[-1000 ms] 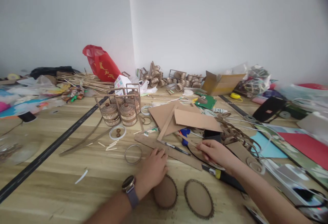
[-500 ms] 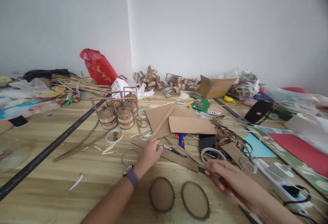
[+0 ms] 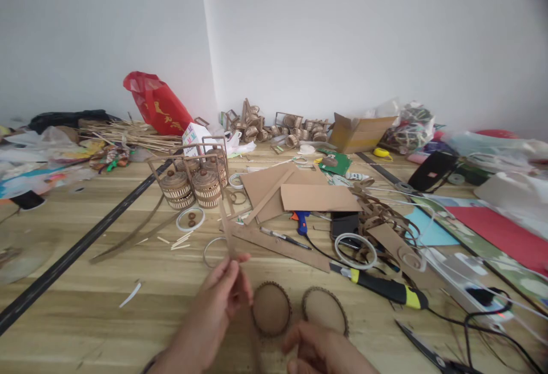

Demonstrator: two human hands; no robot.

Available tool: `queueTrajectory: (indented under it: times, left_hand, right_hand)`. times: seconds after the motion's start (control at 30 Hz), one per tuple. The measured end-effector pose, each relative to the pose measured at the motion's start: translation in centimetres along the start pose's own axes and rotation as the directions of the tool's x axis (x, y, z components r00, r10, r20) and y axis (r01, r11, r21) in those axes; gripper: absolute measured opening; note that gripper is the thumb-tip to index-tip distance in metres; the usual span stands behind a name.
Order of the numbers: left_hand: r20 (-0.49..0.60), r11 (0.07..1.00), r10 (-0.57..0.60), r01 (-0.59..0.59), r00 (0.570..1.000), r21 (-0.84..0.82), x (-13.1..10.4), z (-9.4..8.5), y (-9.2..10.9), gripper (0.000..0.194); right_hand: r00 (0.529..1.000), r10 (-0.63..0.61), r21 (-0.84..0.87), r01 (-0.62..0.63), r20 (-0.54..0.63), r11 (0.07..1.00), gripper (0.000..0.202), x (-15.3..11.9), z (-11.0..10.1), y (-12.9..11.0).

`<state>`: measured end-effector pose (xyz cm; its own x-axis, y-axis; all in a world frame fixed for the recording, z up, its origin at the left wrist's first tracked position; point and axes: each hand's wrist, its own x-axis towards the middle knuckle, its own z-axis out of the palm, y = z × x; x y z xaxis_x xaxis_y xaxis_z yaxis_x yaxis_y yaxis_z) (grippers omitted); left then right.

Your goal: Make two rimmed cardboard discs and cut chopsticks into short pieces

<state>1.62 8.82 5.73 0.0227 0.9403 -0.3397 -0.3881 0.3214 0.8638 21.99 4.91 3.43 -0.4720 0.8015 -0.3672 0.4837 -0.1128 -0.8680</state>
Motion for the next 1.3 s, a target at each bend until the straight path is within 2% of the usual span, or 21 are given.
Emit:
queueTrajectory:
  times: [0.1,0.17,0.2,0.27,0.33,0.37,0.4,0.43,0.5,0.57,0.6,0.67,0.73,0.8,0.9,1.1,1.3]
  left_hand:
    - [-0.197,0.961,0.118,-0.062,0.973,0.271,-0.5,-5.2,0.7,0.059]
    - [-0.225,0.845,0.219,-0.07,0.949,0.53,-0.4,-9.5,0.9,0.048]
    - [-0.216,0.746,0.271,-0.063,0.938,0.662,-0.2,-11.6,1.0,0.043]
    - [-0.166,0.482,0.447,-0.08,0.879,0.872,0.3,-14.7,1.1,0.039]
    - [-0.025,0.186,0.655,-0.128,0.755,0.974,0.7,-15.8,1.1,0.038]
    - [0.057,0.061,0.703,-0.14,0.709,0.988,0.8,-15.5,0.9,0.04]
    - [0.132,-0.034,0.715,-0.154,0.687,0.987,0.9,-14.7,0.6,0.041]
    - [0.199,-0.083,0.681,-0.196,0.705,0.977,0.9,-13.4,0.1,0.04]
    - [0.31,-0.108,0.508,-0.298,0.804,0.949,0.7,-9.9,-1.3,0.042]
    - [0.376,-0.113,0.287,-0.359,0.881,0.927,0.5,-5.9,-2.7,0.05]
    - [0.398,-0.108,0.17,-0.384,0.902,0.917,0.4,-4.1,-3.3,0.059]
    - [0.404,-0.087,-0.012,-0.403,0.915,0.911,0.3,-1.3,-4.0,0.078]
    - [0.391,-0.068,-0.092,-0.397,0.916,0.915,0.4,0.3,-4.1,0.081]
    - [0.408,-0.045,-0.1,-0.414,0.907,0.909,0.6,0.8,-4.0,0.078]
    - [0.425,-0.029,-0.072,-0.428,0.902,0.903,0.9,0.1,-3.8,0.074]
    - [0.361,-0.083,0.053,-0.356,0.931,0.931,2.4,-2.7,-2.8,0.07]
    - [0.341,-0.107,0.144,-0.328,0.929,0.938,3.7,-5.5,-1.8,0.068]
  right_hand:
    - [0.985,-0.045,-0.253,0.001,-0.167,0.967,0.024,-0.1,-2.7,0.6]
    - [0.948,-0.102,-0.484,-0.059,-0.3,0.873,0.023,-0.1,-5.3,1.3]
    - [0.928,-0.128,-0.573,-0.104,-0.35,0.813,0.023,-0.1,-6.6,1.7]
    - [0.904,-0.147,-0.637,-0.16,-0.401,0.754,0.024,0.3,-8.8,2.6]
    - [0.9,-0.166,-0.672,-0.167,-0.402,0.722,0.024,1.0,-10.0,3.3]
    - [0.903,-0.179,-0.691,-0.16,-0.392,0.705,0.023,1.4,-10.3,3.4]
    - [0.907,-0.191,-0.71,-0.15,-0.376,0.688,0.021,1.9,-10.4,3.4]
    - [0.912,-0.201,-0.729,-0.139,-0.358,0.671,0.019,2.3,-10.4,3.3]
    - [0.922,-0.22,-0.764,-0.113,-0.319,0.635,0.015,3.2,-10.1,2.8]
    - [0.927,-0.234,-0.795,-0.1,-0.293,0.599,0.011,4.1,-9.7,2.2]
    - [0.928,-0.237,-0.807,-0.101,-0.287,0.582,0.009,4.4,-9.6,2.0]
    - [0.928,-0.238,-0.826,-0.115,-0.287,0.551,0.008,5.0,-9.6,1.7]
    - [0.93,-0.237,-0.841,-0.119,-0.281,0.528,0.008,5.4,-9.8,1.7]
    - [0.935,-0.24,-0.851,-0.104,-0.26,0.515,0.008,5.6,-10.0,1.8]
    - [0.942,-0.249,-0.857,-0.07,-0.225,0.511,0.009,5.8,-10.3,2.1]
    - [0.95,-0.254,-0.849,-0.023,-0.184,0.529,0.012,6.4,-10.8,2.5]
    - [0.956,-0.242,-0.827,-0.001,-0.166,0.562,0.015,6.4,-11.1,2.3]
